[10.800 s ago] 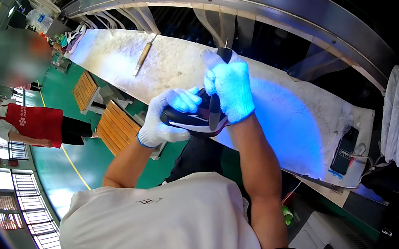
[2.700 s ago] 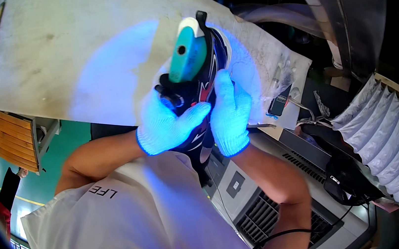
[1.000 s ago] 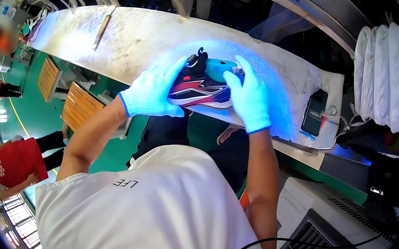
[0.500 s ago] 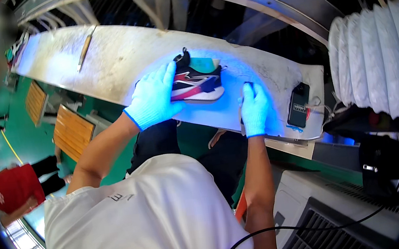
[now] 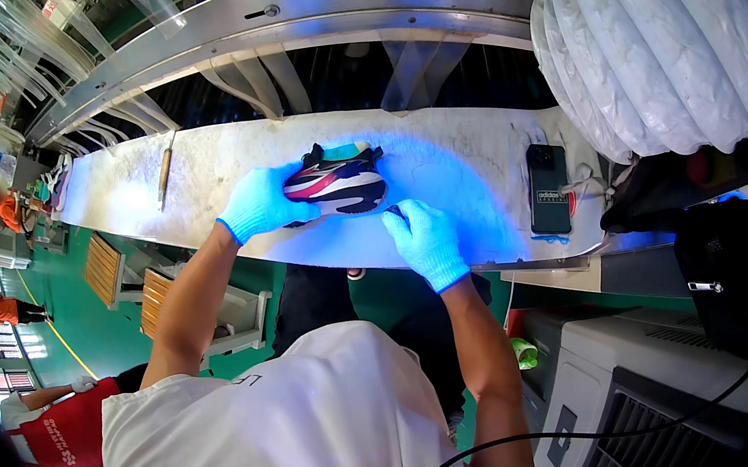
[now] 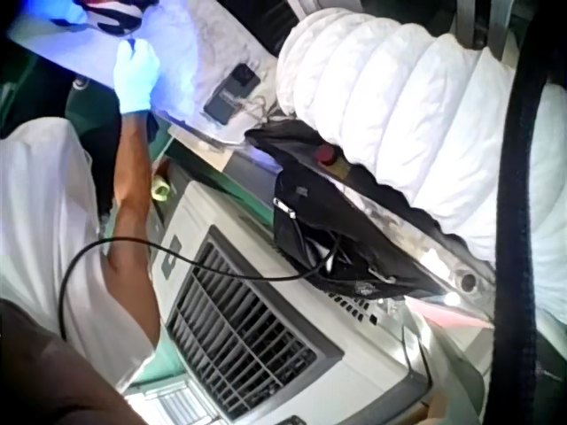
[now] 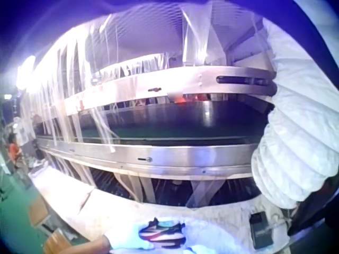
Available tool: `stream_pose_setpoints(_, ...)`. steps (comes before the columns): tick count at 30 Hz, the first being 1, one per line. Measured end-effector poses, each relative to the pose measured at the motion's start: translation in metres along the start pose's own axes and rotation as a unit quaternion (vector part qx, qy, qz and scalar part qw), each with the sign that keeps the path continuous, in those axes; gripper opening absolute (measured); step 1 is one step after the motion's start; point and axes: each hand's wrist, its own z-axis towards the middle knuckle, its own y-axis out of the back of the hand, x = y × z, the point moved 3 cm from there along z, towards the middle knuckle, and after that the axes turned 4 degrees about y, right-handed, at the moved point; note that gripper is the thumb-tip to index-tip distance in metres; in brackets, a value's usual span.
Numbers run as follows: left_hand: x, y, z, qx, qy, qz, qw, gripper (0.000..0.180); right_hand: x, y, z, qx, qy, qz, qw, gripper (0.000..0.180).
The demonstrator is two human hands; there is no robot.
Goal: The person assembles a sneaker by hand, using a small black tool to press and secure the sole to the upper. They repeatedly manipulate the shoe, checking the fit and alignment of the components. The person also handles white shoe insoles, placing them on the workbench.
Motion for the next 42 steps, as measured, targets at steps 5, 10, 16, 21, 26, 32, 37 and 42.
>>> stream_pose_setpoints(5,-0.004,-0.002,-0.005,-0.018,-0.006,-0.005,1.000,0.088,-0.009,-0.006,0.007,0.125,-0.032,-0.131,0.983,0.028)
stream_pose_setpoints(10,0.026,0.000,-0.031,-0.024,-0.183,-0.037,0.982,0.106,-0.022,0.035,0.019,0.120,-0.157,-0.217,0.956,0.040)
stream_pose_setpoints(16,0.058,-0.025,-0.035,-0.017,-0.080,-0.375,0.923,0.090,-0.021,0.048,0.033,-0.067,-0.128,-0.262,0.954,0.075)
stream_pose_setpoints(21,0.021,0.028,-0.044,-0.064,-0.108,-0.690,0.713,0.074,-0.020,0.034,0.003,-0.135,-0.044,-0.196,0.970,0.079)
stream_pose_setpoints(26,-0.104,0.251,-0.049,-0.458,-0.334,-0.353,0.744,0.066,0.029,0.034,-0.002,-0.133,0.026,-0.201,0.970,0.079)
stream_pose_setpoints(32,-0.214,0.433,0.019,-0.575,-0.185,0.076,0.794,0.079,0.055,0.041,-0.015,-0.131,0.083,-0.215,0.964,0.076)
stream_pose_setpoints(37,-0.219,0.458,0.137,-0.434,-0.239,0.093,0.864,0.080,0.040,0.037,-0.034,-0.099,0.052,-0.216,0.970,0.066)
stream_pose_setpoints(42,-0.199,0.406,0.102,-0.525,-0.332,0.179,0.763,0.049,0.033,0.038,-0.046,-0.089,0.062,-0.149,0.983,0.053)
